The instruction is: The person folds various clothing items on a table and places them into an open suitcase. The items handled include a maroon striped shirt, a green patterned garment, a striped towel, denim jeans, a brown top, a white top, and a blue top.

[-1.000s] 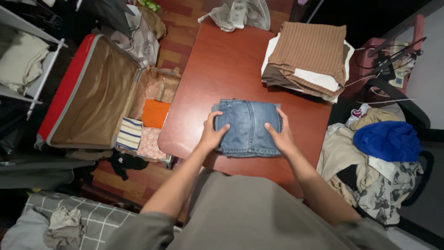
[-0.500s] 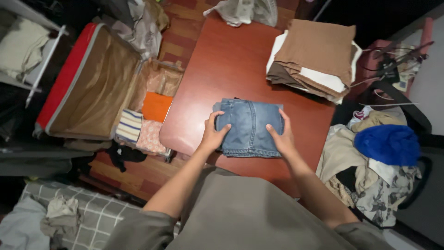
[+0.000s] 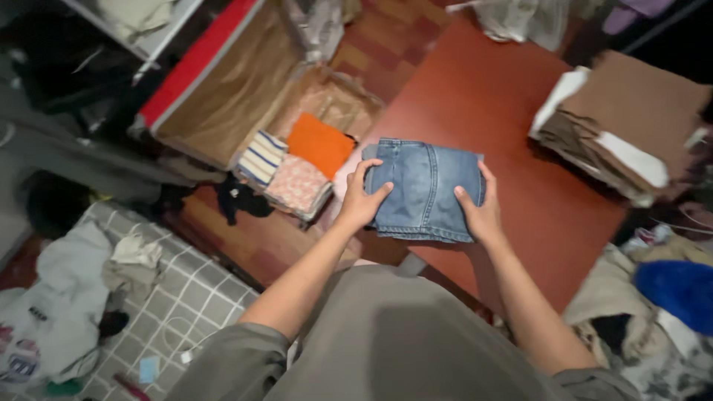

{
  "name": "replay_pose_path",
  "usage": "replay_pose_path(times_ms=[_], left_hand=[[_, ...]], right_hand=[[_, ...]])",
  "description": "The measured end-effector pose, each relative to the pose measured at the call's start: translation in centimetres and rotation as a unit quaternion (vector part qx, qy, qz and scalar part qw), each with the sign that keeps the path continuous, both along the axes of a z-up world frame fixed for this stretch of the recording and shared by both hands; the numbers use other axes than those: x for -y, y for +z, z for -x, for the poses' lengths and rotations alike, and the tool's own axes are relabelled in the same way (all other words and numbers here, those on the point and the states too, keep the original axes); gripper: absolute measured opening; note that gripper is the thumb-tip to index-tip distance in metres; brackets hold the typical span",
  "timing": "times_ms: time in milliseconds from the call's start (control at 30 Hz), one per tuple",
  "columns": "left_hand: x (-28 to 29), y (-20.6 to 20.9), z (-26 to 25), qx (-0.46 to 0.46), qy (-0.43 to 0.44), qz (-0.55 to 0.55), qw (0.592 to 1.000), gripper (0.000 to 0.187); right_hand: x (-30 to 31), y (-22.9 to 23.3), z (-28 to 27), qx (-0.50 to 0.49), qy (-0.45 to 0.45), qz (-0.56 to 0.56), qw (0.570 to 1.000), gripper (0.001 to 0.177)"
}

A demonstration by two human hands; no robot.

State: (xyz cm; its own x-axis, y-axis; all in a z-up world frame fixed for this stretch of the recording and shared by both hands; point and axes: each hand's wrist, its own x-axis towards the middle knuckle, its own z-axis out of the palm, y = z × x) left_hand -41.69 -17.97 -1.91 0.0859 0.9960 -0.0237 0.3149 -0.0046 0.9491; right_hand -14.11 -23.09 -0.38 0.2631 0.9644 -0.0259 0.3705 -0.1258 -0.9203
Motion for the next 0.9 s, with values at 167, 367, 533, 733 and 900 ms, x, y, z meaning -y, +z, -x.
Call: replay_pose_path(times_ms=[167,367,533,733,900], left_hand=[[-1.2,0.7,9.4,0.012,0.035,-0.031,0.999,0.057],[-1.5,1.5,20.6,0.014,0.064,-0.072,0.995,0.055],[-2.1,1.7,27.0,0.011,0.111,-0.052,0.992,0.057],[-6.1,-0.3,32.0,-0.001,0.155,-0.058,0.986,0.059],[-12.3,-1.7,34.8,-0.021,0.177,-0.064,0.982,0.058]], right_hand=[[-2.6,1.0,9.3,-0.014,0.037,-0.019,0.999,0.074],[-5.4,2.1,20.0,0.021,0.089,-0.026,0.995,0.073],[-8.3,2.3,26.5,-0.004,0.131,-0.026,0.991,0.073],[-14.9,0.1,31.5,0.011,0.178,-0.005,0.984,0.075],[-22.5,-2.3,34.4,-0.016,0.192,0.023,0.981,0.077]])
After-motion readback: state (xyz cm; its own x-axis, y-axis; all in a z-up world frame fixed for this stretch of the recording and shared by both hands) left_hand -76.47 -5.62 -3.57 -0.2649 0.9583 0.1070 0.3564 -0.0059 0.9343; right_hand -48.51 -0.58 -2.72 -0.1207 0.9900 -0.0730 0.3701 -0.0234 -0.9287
